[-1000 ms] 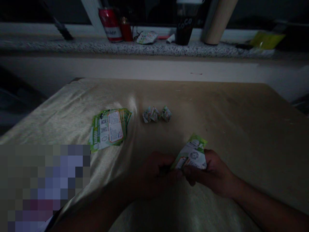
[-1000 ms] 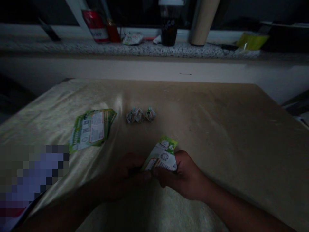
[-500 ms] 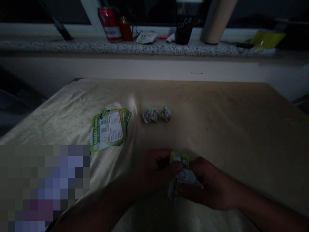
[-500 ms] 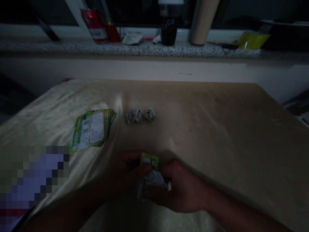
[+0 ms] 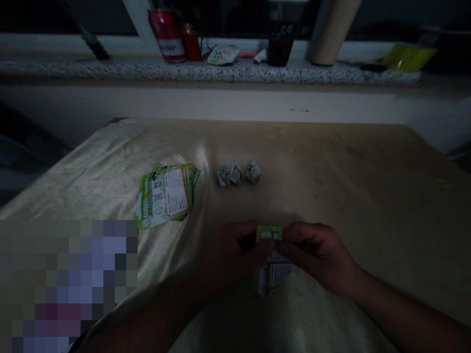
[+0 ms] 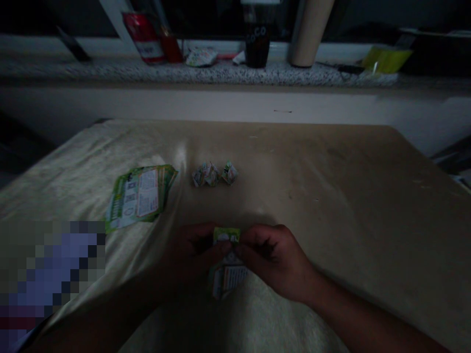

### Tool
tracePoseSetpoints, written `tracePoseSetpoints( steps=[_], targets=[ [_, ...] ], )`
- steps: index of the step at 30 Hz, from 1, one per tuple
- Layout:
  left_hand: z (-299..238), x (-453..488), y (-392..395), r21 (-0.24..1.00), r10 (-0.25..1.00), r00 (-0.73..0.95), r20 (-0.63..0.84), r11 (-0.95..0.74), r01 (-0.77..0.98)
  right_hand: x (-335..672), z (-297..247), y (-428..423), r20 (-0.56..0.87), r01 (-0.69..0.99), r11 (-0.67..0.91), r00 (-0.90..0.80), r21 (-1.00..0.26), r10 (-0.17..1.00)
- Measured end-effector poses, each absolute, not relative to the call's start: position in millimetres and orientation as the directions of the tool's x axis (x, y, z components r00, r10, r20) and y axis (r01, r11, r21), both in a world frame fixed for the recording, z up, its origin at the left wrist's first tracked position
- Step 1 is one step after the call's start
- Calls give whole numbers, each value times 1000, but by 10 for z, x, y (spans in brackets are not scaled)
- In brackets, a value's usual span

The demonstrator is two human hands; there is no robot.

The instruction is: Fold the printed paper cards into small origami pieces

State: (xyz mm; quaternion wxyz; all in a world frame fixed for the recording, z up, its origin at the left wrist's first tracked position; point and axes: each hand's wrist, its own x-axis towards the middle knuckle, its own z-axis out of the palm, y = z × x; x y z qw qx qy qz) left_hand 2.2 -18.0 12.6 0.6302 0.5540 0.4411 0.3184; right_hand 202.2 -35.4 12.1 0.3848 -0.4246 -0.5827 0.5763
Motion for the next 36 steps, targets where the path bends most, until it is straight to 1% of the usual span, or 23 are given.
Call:
tracePoseSetpoints(
  steps=[4,8,11,14,19,22,25,28,36],
  targets=[
    [145,-4,-181,975,872,435,-223,191,116,2015,132,-358,-20,6,-19,-288,-1000,958],
    [119,-19,-184,965,839,488,-240,263,22,2033,126,-370,-5,-6,-7,-305,-1000,952],
    [118,-19,-192,953,832,502,-234,299,-52,2062,129,-373,3,-73,-24,-351,-997,936],
    [135,-28,-202,926,804,550,-225,353,-136,2090,138,-358,-34,-174,-120,-429,-977,903],
    [144,-56,-204,887,719,682,-130,392,-244,2109,117,-319,-114,-274,-323,-576,-906,809],
    [148,-63,-198,898,678,728,-103,379,-225,2109,103,-304,-136,-278,-390,-635,-878,760],
    [163,-66,-205,911,652,746,-133,377,-166,2106,107,-303,-129,-289,-415,-667,-863,734],
    [174,-68,-225,893,627,759,-175,426,-146,2105,117,-312,-109,-307,-427,-691,-851,715],
    [147,-68,-241,883,622,760,-188,446,-147,2115,87,-326,-87,-277,-374,-692,-885,717]
  ],
)
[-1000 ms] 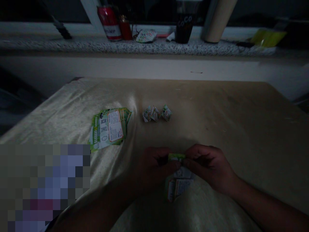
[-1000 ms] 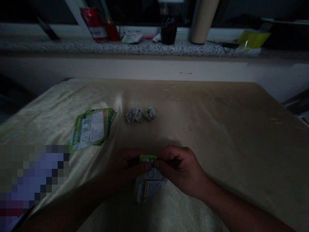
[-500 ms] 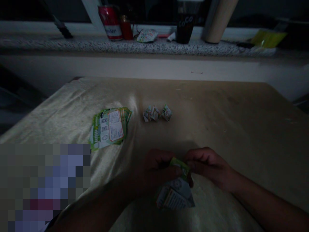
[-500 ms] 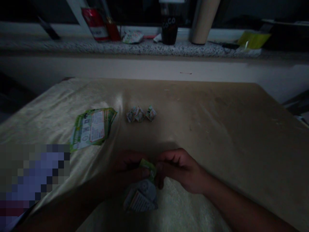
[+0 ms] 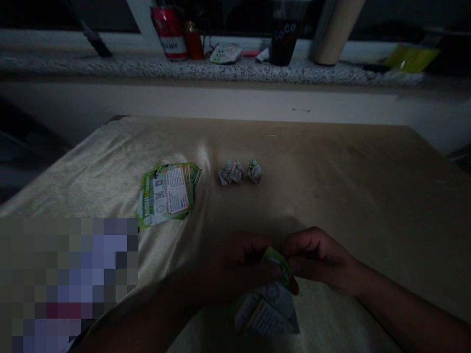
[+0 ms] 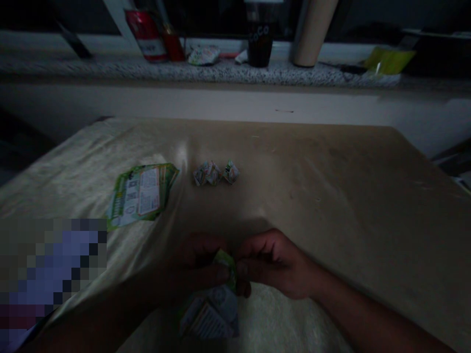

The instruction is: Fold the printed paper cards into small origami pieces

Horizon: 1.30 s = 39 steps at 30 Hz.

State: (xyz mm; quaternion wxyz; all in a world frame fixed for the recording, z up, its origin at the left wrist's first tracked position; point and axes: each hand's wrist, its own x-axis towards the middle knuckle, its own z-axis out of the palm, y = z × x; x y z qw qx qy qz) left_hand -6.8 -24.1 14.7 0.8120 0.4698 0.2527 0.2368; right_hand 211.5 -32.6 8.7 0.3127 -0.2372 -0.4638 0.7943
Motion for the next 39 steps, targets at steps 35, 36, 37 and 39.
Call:
tracePoseSetpoints(
  steps=[35,36,37,39],
  targets=[
    [111,-79,-208,984,644,751,-147,169,48,2114,73,-346,-150,-36,-220,-627,-975,764],
    [111,-79,-207,986,645,751,-141,157,51,2112,82,-346,-154,-30,-221,-626,-975,764],
    [114,-77,-206,988,649,748,-138,147,55,2109,93,-346,-155,-24,-218,-626,-976,764],
    [133,-67,-206,988,654,743,-142,138,67,2105,114,-344,-149,-13,-199,-619,-980,772]
  ],
)
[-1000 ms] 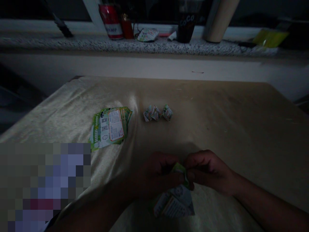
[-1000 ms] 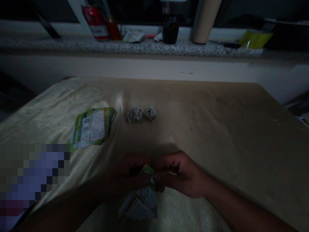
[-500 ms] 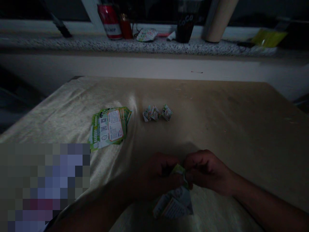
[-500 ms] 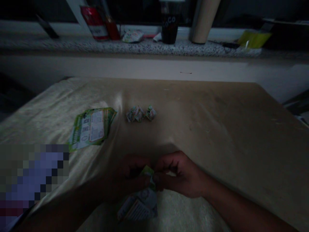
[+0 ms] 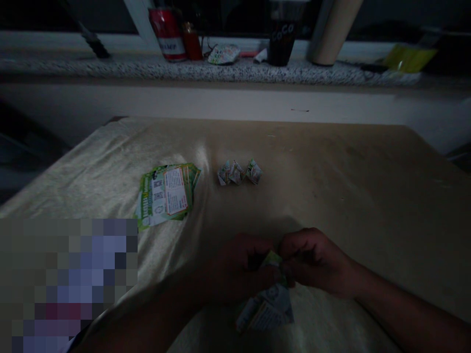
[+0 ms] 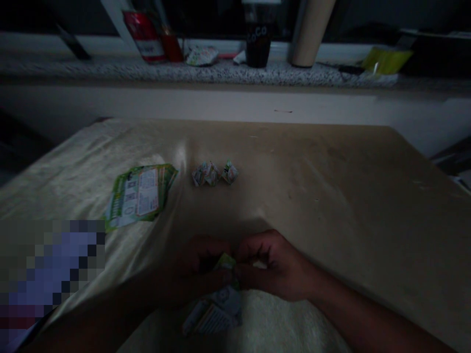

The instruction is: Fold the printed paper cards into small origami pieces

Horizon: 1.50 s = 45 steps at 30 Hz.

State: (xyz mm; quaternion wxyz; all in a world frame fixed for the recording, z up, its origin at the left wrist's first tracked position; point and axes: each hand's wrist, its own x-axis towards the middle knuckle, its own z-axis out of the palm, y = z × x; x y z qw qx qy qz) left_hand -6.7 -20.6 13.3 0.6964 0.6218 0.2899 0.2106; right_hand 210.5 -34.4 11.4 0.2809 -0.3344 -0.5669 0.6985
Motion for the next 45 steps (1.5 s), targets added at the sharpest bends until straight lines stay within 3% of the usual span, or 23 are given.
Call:
tracePoseSetpoints(
  steps=[15,22,28,38,45],
  targets=[
    [125,-44,-199,986,728,672,-132,30,162,2071,132,-361,-26,96,29,-527,-995,849],
    [150,-37,-215,996,724,684,-92,78,51,2078,131,-353,-10,61,28,-543,-998,840],
    [154,17,-236,993,735,671,-97,29,113,2059,76,-363,-43,64,-12,-513,-998,857],
    [126,26,-222,999,672,740,-38,44,11,2079,49,-331,11,85,69,-549,-994,836],
    [87,8,-219,983,737,662,-134,185,-7,2078,85,-336,-24,45,0,-535,-999,845]
  ],
)
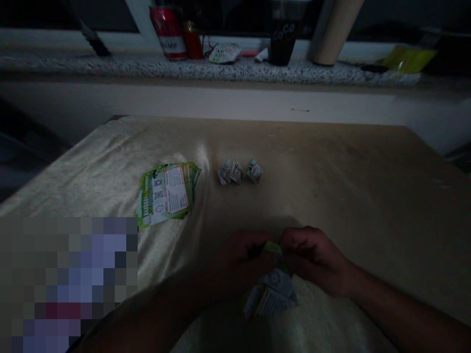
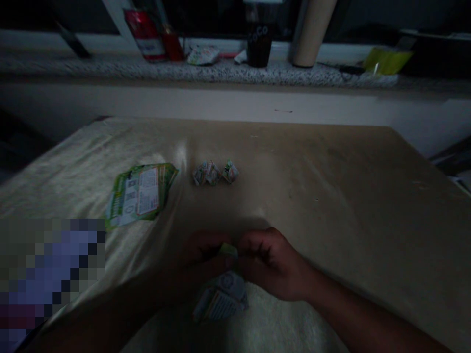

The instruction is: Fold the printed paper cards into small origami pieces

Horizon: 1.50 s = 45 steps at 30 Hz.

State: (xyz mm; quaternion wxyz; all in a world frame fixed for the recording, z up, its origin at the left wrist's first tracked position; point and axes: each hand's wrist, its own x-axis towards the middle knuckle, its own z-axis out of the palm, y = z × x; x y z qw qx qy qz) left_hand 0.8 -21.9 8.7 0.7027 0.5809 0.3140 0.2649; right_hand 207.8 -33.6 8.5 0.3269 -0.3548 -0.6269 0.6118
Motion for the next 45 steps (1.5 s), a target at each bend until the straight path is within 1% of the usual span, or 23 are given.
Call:
tracePoseSetpoints(
  steps=[3,5,8,11,13,15,19,21,22,24,26,28,31,34,37,40,43,45],
  targets=[
    [60,17,-227,983,740,663,-117,182,-29,2074,81,-343,-12,65,28,-542,-998,840],
    [55,27,-236,982,720,687,-98,180,-49,2071,74,-350,25,88,88,-553,-992,833],
    [73,38,-249,978,708,697,-114,205,-48,2057,74,-369,67,146,169,-531,-975,845],
    [99,34,-251,973,709,690,-145,229,-30,2040,100,-382,65,154,159,-491,-975,869],
    [104,25,-245,973,718,679,-152,231,-26,2037,123,-380,61,116,136,-500,-984,864],
    [97,20,-237,976,744,650,-153,216,-17,2041,134,-370,72,116,154,-518,-981,852],
    [81,36,-231,985,766,629,-135,170,4,2037,107,-345,153,231,314,-528,-921,836],
    [80,48,-239,984,762,632,-142,176,8,2028,88,-340,181,270,362,-520,-892,835],
    [82,51,-243,983,765,625,-152,184,14,2024,82,-339,176,275,354,-511,-894,841],
    [87,53,-250,980,778,603,-175,200,27,2024,81,-338,130,238,277,-493,-931,860],
    [94,48,-246,975,801,566,-193,219,23,2034,91,-336,90,135,167,-447,-977,890],
    [100,43,-226,972,852,488,-188,232,-29,2049,101,-330,77,13,88,-372,-996,925],
    [109,41,-173,970,936,300,-184,222,-98,2056,103,-319,77,-102,51,-267,-993,961],
    [118,43,-123,972,968,156,-195,211,-100,2031,95,-313,85,-111,62,-214,-992,973],
    [118,39,-109,975,972,105,-211,216,-42,2005,89,-305,108,-55,101,-149,-993,983],
    [109,19,-126,980,972,134,-192,181,89,2033,82,-275,119,20,122,-105,-992,987],
    [121,-13,-131,960,978,187,-93,38,277,2120,77,-218,110,151,131,-136,-980,985],
    [145,-35,-113,902,980,199,-24,-65,428,2183,82,-172,97,297,163,-225,-941,969]
  ],
)
